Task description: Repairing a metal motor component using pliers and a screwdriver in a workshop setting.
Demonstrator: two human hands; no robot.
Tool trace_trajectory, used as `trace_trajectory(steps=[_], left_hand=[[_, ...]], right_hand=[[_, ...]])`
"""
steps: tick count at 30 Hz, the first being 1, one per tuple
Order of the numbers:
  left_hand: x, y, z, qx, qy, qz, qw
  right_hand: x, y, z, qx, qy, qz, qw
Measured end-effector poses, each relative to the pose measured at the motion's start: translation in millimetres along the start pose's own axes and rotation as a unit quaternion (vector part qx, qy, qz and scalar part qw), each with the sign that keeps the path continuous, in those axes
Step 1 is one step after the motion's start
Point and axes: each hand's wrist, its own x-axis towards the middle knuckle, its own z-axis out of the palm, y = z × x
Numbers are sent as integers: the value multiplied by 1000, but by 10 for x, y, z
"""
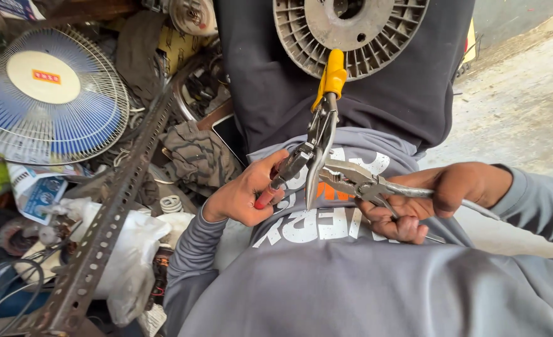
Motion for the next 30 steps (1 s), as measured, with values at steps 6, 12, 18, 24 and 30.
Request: trace_trajectory(steps=[6,12,18,24,30], left_hand=[[-37,-23,-16,11,17,26,999],[-8,94,-61,37,11,21,999],[-66,29,-20,55,25,6,998],[-64,109,-5,15,44,19,999],[-53,25,37,-60,42,-28,997]], right_hand=[[35,51,-135,-39,93,69,992],[-23,110,-121,-50,33,-27,998],[-62,-104,370,-532,166,-167,813],[-77,-129,401,-722,425,-72,541],[-94,-205,468,-685,316,-137,641]])
